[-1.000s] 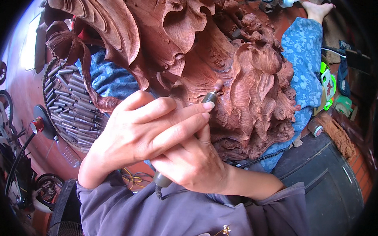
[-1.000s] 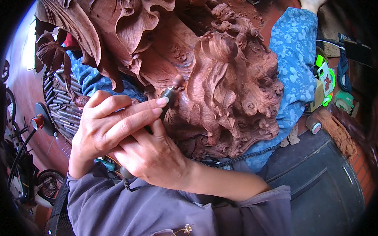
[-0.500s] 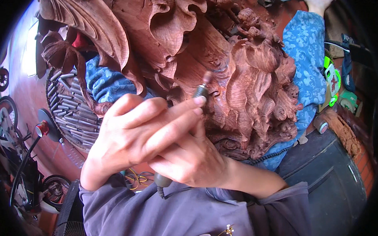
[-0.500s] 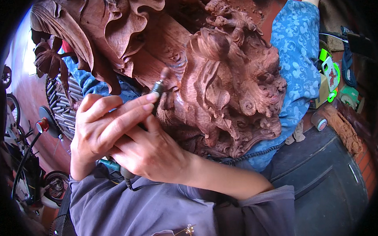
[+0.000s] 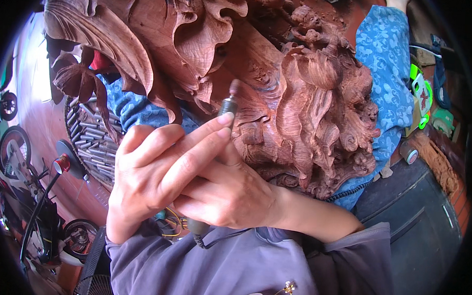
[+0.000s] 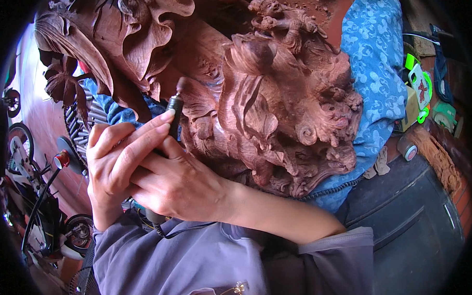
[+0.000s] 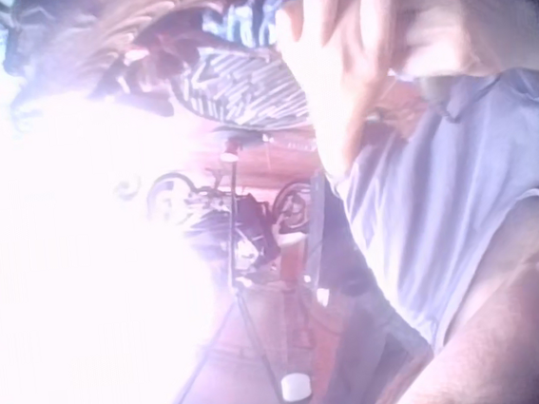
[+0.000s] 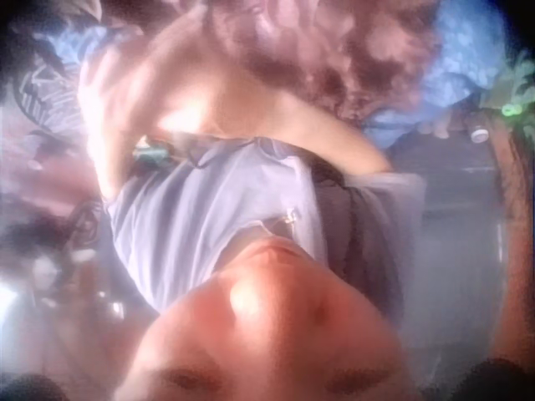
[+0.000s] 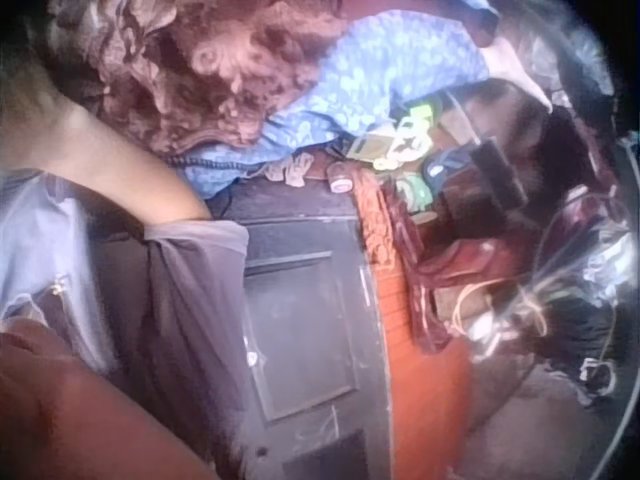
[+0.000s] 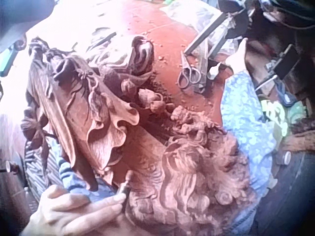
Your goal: The person carves a large wooden sculpture resting on their lap, using a chisel and mallet for rough shaping and a rotary power tool for detailed refinement. They switch between tools and adjust their position to reach different areas of the intricate surface.
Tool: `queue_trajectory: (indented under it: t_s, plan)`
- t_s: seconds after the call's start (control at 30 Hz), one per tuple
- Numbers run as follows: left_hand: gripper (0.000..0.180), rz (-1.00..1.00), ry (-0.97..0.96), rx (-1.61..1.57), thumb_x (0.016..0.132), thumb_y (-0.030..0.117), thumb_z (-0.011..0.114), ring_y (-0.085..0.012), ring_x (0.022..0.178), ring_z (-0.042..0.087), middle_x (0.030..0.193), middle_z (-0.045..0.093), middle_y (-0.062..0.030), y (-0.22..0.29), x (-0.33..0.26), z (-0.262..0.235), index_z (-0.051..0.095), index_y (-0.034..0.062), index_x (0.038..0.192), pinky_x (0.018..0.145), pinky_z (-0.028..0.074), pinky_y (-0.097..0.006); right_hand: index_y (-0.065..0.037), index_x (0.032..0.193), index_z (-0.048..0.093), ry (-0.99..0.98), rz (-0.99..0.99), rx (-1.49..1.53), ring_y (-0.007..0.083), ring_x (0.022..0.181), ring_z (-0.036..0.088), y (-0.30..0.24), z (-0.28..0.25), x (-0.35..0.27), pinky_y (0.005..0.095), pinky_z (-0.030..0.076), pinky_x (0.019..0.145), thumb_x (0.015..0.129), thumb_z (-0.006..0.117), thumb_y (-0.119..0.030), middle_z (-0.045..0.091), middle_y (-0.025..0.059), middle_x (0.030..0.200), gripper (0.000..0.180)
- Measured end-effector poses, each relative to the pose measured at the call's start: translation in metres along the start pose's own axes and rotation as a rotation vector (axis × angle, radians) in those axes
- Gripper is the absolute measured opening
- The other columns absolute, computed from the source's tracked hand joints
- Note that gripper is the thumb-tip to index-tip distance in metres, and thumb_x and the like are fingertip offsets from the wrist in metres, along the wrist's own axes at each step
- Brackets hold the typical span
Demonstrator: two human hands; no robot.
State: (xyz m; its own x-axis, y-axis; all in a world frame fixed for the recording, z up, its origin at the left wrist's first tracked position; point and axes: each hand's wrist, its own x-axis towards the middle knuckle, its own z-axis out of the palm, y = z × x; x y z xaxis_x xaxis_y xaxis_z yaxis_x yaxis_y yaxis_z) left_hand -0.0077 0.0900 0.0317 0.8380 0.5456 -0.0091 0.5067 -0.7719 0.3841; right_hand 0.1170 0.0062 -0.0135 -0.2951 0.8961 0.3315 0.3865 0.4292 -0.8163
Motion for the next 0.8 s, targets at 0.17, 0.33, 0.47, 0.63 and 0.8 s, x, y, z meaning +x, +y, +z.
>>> queue_trajectory:
  t_s: [0.17, 0.33, 0.47, 0.63, 0.8]
  plan:
    - [0.048, 0.116, 0.032, 0.032, 0.066, 0.019, 0.063, -0.0090, 0.080, 0.053, 0.113, 0.066, 0.0023, -0.002, 0.001, 0.008, 0.059, 0.0094, 0.113, 0.062, 0.039, -0.023, -0.012, 0.087, 0.068, 0.004, 0.058, -0.018, 0.0218, 0.095, 0.054, -0.006, -0.006, -0.008, 0.0511, 0.038, 0.091, 0.076, 0.058, -0.021, 0.061, 0.0024, 0.089, 0.017]
    - [0.049, 0.125, 0.020, 0.008, 0.065, 0.020, 0.061, -0.0089, 0.079, 0.053, 0.114, 0.066, 0.0012, -0.005, 0.005, 0.006, 0.060, 0.0087, 0.112, 0.062, 0.039, -0.023, -0.011, 0.082, 0.067, 0.076, 0.074, 0.043, 0.0213, 0.094, 0.055, -0.005, -0.008, -0.003, 0.0515, 0.036, 0.093, 0.075, 0.059, -0.021, 0.061, 0.0022, 0.086, 0.015]
    - [0.046, 0.068, 0.036, 0.039, 0.065, 0.017, 0.062, -0.0080, 0.075, 0.054, 0.113, 0.066, 0.0004, -0.006, 0.002, -0.001, 0.062, 0.0086, 0.110, 0.060, 0.039, -0.022, -0.013, 0.081, 0.067, 0.078, 0.007, 0.082, 0.0213, 0.098, 0.054, 0.000, -0.002, 0.004, 0.0511, 0.034, 0.095, 0.075, 0.059, -0.023, 0.061, 0.0006, 0.087, 0.015]
    - [0.049, 0.125, -0.016, 0.012, 0.066, 0.019, 0.062, -0.0085, 0.080, 0.053, 0.115, 0.065, 0.0014, -0.002, 0.004, 0.003, 0.060, 0.0087, 0.113, 0.062, 0.038, -0.022, -0.012, 0.084, 0.068, 0.013, 0.077, -0.059, 0.0222, 0.092, 0.056, -0.010, -0.012, -0.006, 0.0499, 0.036, 0.094, 0.076, 0.058, -0.023, 0.062, 0.0039, 0.087, 0.016]
    - [0.051, 0.088, 0.018, 0.062, 0.065, 0.020, 0.062, -0.0090, 0.078, 0.054, 0.115, 0.065, 0.0009, -0.004, -0.001, 0.003, 0.059, 0.0086, 0.115, 0.061, 0.039, -0.023, -0.014, 0.082, 0.067, 0.016, 0.017, 0.012, 0.0201, 0.099, 0.054, -0.002, -0.004, -0.002, 0.0513, 0.035, 0.095, 0.075, 0.058, -0.024, 0.061, 0.0005, 0.089, 0.015]
